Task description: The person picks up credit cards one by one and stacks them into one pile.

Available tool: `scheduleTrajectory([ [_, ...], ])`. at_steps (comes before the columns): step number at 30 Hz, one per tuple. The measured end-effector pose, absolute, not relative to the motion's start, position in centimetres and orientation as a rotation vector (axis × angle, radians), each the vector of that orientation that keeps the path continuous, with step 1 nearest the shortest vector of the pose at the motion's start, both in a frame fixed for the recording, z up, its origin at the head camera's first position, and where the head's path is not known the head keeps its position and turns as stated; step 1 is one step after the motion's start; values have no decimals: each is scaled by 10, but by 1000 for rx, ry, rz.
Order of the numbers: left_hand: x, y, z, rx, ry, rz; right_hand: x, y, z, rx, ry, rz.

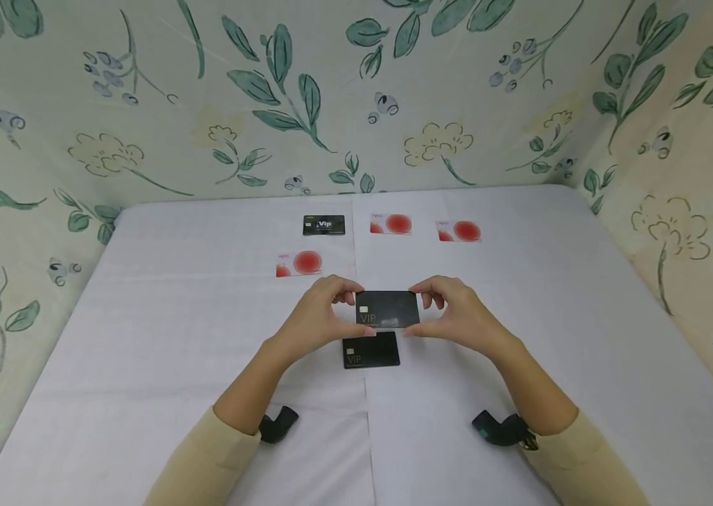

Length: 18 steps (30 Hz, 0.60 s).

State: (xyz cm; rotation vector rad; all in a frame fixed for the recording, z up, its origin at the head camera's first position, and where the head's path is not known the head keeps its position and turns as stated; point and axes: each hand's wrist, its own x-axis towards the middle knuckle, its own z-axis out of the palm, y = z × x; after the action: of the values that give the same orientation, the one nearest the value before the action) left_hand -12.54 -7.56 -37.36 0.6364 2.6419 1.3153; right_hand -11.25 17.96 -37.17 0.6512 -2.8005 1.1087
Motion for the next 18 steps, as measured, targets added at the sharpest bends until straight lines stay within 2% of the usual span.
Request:
scheduleTrajectory([
  [10, -105, -92, -383, 657, 2677, 1388, -103, 169, -375, 792, -2778, 1145],
  [18, -102, -96, -391, 649, 2664, 1380, -104, 171, -379, 910, -2784, 1139],
])
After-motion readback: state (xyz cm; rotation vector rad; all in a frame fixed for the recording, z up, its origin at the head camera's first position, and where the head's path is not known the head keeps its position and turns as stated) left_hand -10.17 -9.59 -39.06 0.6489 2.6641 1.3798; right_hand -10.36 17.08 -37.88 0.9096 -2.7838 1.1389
